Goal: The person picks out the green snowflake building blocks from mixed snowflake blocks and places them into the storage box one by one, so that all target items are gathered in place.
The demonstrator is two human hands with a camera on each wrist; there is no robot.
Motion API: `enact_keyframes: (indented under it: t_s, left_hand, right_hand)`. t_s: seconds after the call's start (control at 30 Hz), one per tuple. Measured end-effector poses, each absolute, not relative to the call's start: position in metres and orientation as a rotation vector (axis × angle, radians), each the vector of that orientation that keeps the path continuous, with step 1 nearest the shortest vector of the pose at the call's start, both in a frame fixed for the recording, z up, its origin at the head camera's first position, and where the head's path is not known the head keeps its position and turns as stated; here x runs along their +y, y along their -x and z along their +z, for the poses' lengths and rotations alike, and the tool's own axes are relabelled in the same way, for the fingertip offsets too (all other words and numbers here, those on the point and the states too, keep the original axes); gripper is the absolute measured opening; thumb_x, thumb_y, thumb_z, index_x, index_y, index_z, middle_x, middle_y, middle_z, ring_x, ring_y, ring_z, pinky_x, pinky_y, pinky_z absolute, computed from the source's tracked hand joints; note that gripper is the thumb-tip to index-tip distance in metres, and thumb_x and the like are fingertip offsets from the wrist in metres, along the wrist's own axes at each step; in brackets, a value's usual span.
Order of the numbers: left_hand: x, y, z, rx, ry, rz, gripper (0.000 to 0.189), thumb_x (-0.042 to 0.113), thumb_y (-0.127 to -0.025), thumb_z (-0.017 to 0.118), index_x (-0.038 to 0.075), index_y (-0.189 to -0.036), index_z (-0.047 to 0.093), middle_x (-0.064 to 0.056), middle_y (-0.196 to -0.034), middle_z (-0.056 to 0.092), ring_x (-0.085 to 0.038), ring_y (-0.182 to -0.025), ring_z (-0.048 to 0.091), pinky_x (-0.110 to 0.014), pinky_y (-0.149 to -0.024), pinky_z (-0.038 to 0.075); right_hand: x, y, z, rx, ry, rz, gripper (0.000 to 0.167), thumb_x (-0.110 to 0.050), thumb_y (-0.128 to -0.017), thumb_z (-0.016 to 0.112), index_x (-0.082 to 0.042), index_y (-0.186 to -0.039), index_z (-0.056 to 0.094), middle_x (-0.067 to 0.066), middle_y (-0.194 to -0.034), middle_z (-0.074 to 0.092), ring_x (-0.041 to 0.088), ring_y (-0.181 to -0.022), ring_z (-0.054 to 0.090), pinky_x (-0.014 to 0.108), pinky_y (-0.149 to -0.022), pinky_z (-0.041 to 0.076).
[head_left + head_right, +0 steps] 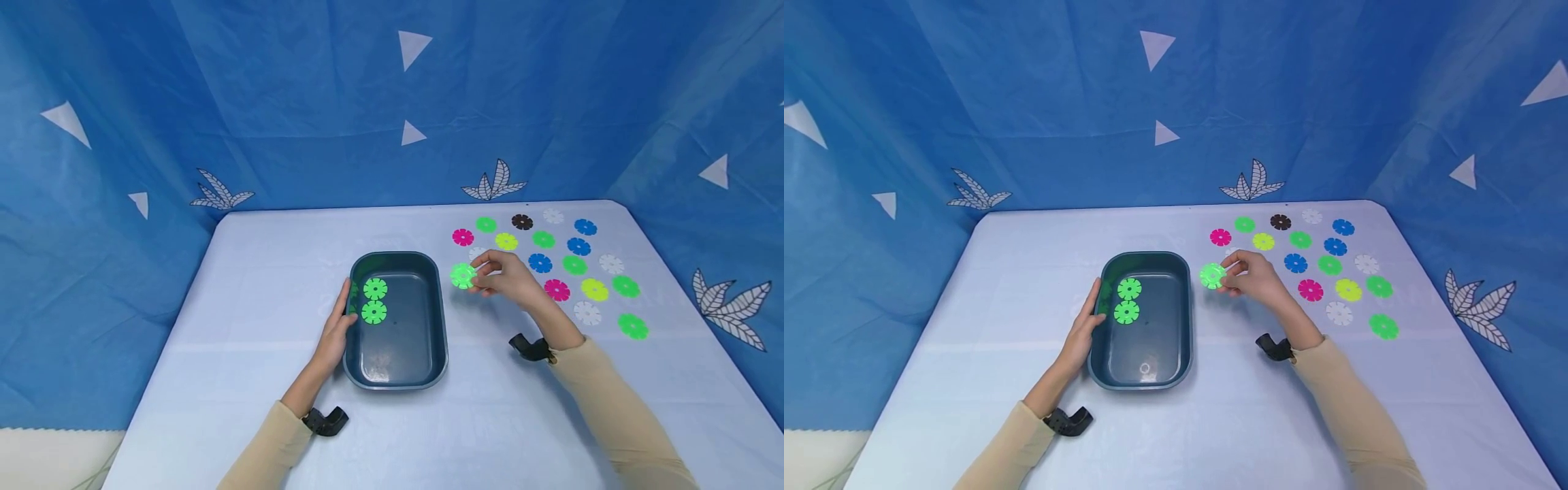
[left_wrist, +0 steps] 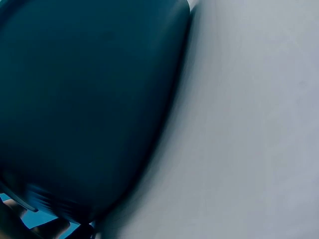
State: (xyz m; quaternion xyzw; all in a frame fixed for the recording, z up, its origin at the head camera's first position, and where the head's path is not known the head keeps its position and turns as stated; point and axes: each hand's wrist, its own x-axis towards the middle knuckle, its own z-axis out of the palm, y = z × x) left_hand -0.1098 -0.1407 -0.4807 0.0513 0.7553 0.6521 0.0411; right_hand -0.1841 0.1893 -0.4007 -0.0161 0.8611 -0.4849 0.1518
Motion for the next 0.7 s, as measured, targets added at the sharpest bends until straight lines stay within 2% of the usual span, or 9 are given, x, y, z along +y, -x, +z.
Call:
enact_keyframes:
  t_s: [0.23,0.47,0.7]
  left_hand:
    - [-0.141,0.11,-0.481,2.317,-0.163,1.994,0.064,0.007,-0.1,0.032,0.023,-0.159,0.011,0.004,-0.166,0.005,-0.019,-0.153,0.0,-0.048,-0.124,0.002]
    - [-0.14,0.111,-0.481,2.319,-0.158,1.989,0.064,0.008,-0.1,0.032,0.023,-0.159,0.011,0.004,-0.166,0.005,-0.019,-0.153,0.0,-0.048,-0.124,0.002]
    - [-0.14,0.111,-0.483,2.325,-0.163,1.986,0.064,0.008,-0.1,0.032,0.021,-0.159,0.011,0.002,-0.166,0.005,-0.021,-0.153,0.0,-0.048,-0.124,0.002]
  right_hand:
    - [0.152,0.176,-0.397,2.38,0.192,-1.457,0.032,-0.005,-0.088,0.069,0.003,-0.117,0.057,0.017,-0.094,0.058,0.034,-0.084,0.074,0.028,-0.065,0.06]
    - [0.114,0.166,-0.397,2.234,0.358,-1.486,0.025,0.0,-0.088,0.067,0.005,-0.11,0.057,0.015,-0.087,0.058,0.029,-0.077,0.074,0.032,-0.064,0.061]
    - [0.081,0.158,-0.41,2.168,0.446,-1.419,0.02,0.003,-0.087,0.065,0.003,-0.106,0.059,0.014,-0.083,0.061,0.032,-0.076,0.074,0.046,-0.067,0.061]
